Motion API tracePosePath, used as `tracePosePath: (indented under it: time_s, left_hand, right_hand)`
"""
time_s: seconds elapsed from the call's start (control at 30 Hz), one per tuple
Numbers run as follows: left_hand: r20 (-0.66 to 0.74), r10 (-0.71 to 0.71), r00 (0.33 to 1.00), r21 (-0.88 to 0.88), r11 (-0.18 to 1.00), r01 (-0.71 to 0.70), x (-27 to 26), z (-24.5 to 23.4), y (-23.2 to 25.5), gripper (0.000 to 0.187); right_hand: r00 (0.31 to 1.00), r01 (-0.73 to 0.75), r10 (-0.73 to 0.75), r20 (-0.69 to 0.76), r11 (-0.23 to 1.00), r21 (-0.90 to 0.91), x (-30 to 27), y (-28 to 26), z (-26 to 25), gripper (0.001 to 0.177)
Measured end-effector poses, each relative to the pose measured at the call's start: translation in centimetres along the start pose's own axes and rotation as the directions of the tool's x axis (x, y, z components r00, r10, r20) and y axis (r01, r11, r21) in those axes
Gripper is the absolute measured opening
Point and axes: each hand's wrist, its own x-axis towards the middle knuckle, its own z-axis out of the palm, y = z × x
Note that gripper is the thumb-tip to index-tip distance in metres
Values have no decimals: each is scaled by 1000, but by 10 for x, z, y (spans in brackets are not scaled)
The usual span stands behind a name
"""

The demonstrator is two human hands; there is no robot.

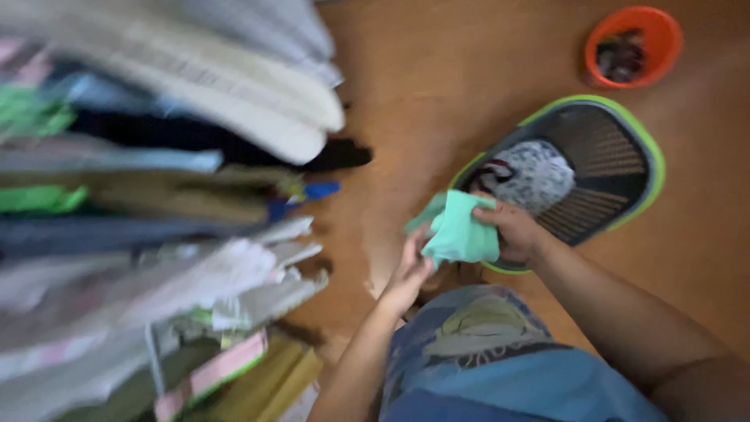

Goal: The person takes various garments from a laundry basket, places them on hangers, and hangs them on a metal clothing rack. The person handles items one by one, including a white shirt, a floral top, a green top, and a white shirt, organizing them on the rack.

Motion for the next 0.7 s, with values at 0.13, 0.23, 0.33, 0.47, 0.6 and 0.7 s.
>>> tracePosePath:
  time_s: [0.13, 0.23, 0.33, 0.47, 0.6, 0.7]
  left_hand:
    - [-232, 254, 939, 94, 967, -238, -10, -3, -2, 32]
    - [-292, 228, 929, -48, 966, -253, -36, -23, 8, 16]
    - [-289, 238, 927, -153, 945, -290, -82, -35, 18, 12]
    - [-372, 258, 892, -326, 863, -386, -151, -51, 29, 2]
    - [-583, 184, 791, -330, 836, -438, -232, -63, 30, 7]
    - [-677, 297, 673, -23, 906, -423, -279, -56, 18, 10]
  right_hand:
    - [989, -35, 40, 143, 999, -37, -13, 11, 81, 26]
    - [956, 64, -17, 293, 986, -151, -12, 12, 123, 23]
    - [873, 227, -51, 485, 922, -312, -12, 14, 154, 20]
    - [835, 141, 4, 550, 965, -222, -27, 29, 183, 21]
    - [830, 214, 39, 556, 899, -382, -52, 44, 221, 23]
    - [678, 704, -180, 713, -120, -699, -80, 103, 263, 30]
